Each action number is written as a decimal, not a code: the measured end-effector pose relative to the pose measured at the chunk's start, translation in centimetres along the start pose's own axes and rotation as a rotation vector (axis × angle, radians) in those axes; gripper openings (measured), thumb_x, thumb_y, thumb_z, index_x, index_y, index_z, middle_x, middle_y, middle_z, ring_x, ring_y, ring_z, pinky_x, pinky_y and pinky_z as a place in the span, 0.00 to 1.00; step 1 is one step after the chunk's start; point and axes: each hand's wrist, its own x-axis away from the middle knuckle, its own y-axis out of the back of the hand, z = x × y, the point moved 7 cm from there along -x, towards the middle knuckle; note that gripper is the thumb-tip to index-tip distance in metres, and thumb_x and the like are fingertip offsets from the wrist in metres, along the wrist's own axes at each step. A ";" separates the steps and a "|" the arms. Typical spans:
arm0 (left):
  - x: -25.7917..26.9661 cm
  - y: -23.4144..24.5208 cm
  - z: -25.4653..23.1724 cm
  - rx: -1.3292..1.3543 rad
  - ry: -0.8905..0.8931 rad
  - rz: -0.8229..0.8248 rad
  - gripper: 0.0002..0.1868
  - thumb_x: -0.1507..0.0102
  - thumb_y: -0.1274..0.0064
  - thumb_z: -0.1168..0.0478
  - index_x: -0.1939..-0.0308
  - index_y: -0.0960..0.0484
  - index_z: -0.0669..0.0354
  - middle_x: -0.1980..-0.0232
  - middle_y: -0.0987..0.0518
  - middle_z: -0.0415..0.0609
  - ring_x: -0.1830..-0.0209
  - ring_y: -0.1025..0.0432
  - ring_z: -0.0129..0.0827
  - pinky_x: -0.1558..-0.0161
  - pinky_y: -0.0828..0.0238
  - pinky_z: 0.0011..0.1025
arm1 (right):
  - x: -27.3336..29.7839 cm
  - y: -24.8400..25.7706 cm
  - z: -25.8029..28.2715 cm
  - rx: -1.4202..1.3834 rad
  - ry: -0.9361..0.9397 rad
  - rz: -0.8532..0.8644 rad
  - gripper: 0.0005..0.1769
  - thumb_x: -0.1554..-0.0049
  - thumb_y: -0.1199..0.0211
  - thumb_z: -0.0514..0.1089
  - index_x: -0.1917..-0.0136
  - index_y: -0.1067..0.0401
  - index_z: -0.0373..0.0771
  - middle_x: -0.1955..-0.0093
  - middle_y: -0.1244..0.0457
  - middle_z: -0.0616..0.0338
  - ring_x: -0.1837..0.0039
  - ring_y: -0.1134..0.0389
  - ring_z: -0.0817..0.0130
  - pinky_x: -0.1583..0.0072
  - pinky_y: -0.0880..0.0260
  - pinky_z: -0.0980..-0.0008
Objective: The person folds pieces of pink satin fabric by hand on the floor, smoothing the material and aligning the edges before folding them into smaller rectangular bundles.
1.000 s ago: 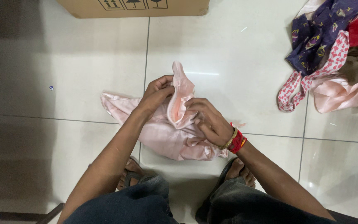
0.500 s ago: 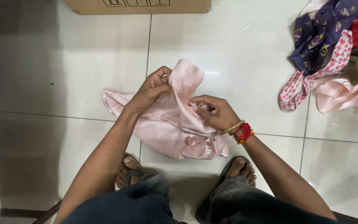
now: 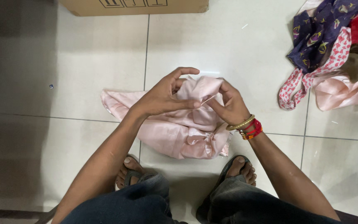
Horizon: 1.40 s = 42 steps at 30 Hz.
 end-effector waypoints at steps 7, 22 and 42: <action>-0.1 0.2 -0.9 -0.213 -0.005 -0.151 0.20 0.40 0.36 0.47 0.59 0.11 0.61 0.69 0.15 0.46 0.70 0.25 0.25 0.67 0.28 0.28 | 0.4 2.3 2.2 -0.060 0.012 -0.024 0.20 0.37 0.34 0.36 0.39 0.41 0.34 0.46 0.33 0.59 0.45 0.33 0.77 0.46 0.31 0.77; 2.0 6.4 -0.5 0.094 -0.101 -0.498 0.21 0.35 0.40 0.46 0.62 0.15 0.64 0.68 0.19 0.42 0.71 0.27 0.23 0.69 0.31 0.24 | -0.8 6.3 5.8 0.603 0.124 0.126 0.08 0.39 0.35 0.43 0.51 0.23 0.37 0.51 0.28 0.56 0.46 0.26 0.67 0.42 0.28 0.65; 10.1 2.0 10.2 -0.327 0.745 0.570 0.45 0.47 0.40 0.33 0.37 0.24 0.62 0.41 0.18 0.62 0.44 0.20 0.46 0.38 0.25 0.44 | 11.9 1.8 -0.7 0.300 -0.504 1.055 0.13 0.43 0.32 0.46 0.47 0.21 0.37 0.58 0.28 0.60 0.57 0.29 0.69 0.53 0.26 0.66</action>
